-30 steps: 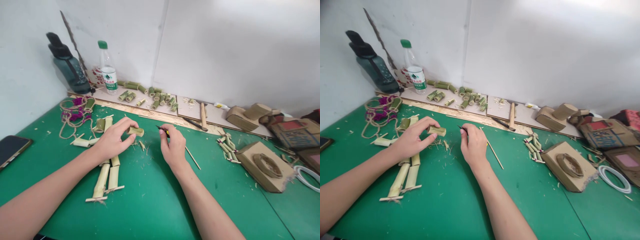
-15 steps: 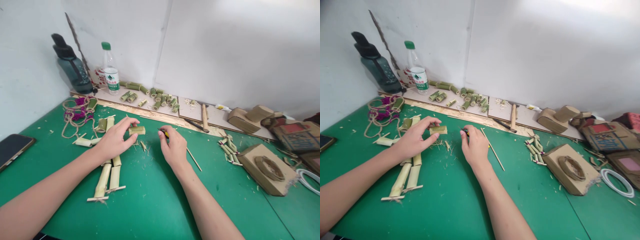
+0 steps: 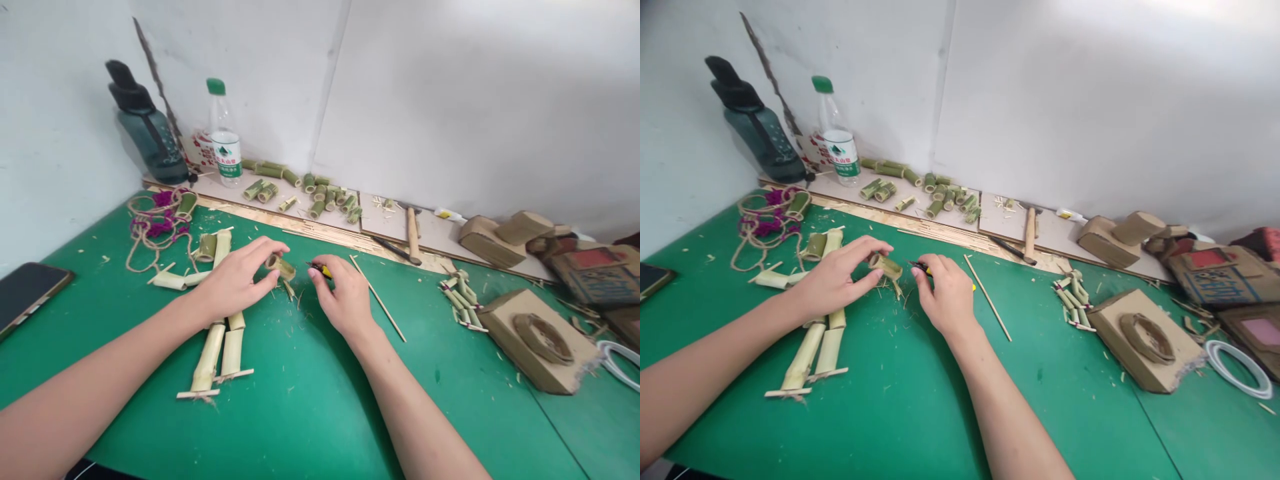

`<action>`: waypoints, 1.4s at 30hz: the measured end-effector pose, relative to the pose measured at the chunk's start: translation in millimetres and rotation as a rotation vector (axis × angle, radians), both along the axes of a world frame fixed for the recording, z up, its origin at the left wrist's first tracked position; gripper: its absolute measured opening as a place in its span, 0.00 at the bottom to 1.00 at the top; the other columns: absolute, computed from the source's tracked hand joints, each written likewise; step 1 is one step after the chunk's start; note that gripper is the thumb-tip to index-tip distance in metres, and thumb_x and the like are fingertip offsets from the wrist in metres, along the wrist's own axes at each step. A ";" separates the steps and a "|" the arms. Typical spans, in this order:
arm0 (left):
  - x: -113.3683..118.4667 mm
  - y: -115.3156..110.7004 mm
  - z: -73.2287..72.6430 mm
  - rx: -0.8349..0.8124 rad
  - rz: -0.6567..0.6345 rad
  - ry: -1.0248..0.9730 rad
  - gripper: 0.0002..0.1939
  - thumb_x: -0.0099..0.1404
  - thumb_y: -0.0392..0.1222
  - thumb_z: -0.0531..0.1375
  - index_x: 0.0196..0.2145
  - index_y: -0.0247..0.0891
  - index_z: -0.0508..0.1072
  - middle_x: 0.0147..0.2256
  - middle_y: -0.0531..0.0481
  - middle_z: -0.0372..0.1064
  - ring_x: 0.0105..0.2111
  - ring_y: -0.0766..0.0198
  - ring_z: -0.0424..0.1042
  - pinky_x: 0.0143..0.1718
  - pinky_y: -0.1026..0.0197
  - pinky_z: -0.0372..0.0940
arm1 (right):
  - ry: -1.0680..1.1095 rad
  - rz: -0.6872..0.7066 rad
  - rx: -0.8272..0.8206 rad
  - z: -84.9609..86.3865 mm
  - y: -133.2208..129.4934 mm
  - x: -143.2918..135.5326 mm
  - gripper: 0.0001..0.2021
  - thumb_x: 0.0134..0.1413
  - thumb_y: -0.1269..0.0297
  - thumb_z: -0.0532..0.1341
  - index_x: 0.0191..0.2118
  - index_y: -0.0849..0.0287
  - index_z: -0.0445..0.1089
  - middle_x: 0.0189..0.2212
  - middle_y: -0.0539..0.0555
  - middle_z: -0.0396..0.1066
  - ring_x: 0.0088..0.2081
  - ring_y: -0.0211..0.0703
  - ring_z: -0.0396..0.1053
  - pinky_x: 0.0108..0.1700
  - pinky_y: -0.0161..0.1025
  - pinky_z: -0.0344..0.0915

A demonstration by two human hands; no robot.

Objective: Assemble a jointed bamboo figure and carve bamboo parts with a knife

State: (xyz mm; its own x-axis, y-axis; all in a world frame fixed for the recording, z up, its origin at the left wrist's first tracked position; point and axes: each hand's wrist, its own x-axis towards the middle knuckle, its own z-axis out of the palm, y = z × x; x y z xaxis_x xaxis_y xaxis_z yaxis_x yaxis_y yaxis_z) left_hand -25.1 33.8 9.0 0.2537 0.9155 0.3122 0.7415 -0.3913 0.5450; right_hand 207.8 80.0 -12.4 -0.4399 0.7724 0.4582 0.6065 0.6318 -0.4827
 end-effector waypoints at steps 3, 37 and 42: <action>-0.6 0.1 0.5 0.015 -0.007 -0.035 0.18 0.70 0.36 0.56 0.57 0.42 0.68 0.50 0.47 0.68 0.41 0.63 0.70 0.46 0.60 0.67 | 0.008 0.009 0.007 0.0 0.1 0.0 0.09 0.69 0.62 0.59 0.48 0.56 0.73 0.43 0.55 0.79 0.44 0.48 0.76 0.47 0.43 0.69; 2.3 -2.3 2.6 -0.036 -0.131 0.077 0.16 0.74 0.44 0.54 0.57 0.42 0.65 0.51 0.46 0.71 0.48 0.57 0.73 0.49 0.55 0.67 | 0.084 0.206 0.026 -3.9 -10.3 -9.4 0.07 0.69 0.66 0.57 0.44 0.55 0.73 0.36 0.54 0.78 0.37 0.43 0.75 0.41 0.38 0.66; -1.8 -1.0 3.9 -0.026 -0.055 -0.007 0.20 0.74 0.44 0.55 0.62 0.44 0.63 0.54 0.45 0.70 0.50 0.57 0.73 0.51 0.54 0.68 | 0.093 0.042 0.008 1.1 -6.8 -4.5 0.09 0.66 0.57 0.62 0.48 0.53 0.69 0.35 0.52 0.75 0.34 0.44 0.73 0.39 0.39 0.66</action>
State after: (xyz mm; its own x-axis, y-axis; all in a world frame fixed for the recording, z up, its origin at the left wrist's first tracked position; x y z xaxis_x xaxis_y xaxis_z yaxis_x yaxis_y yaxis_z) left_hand -27.0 32.9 12.9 0.3021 0.9079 0.2906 0.7151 -0.4175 0.5607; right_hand 203.3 73.2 -11.3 -0.4271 0.7504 0.5045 0.5321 0.6597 -0.5307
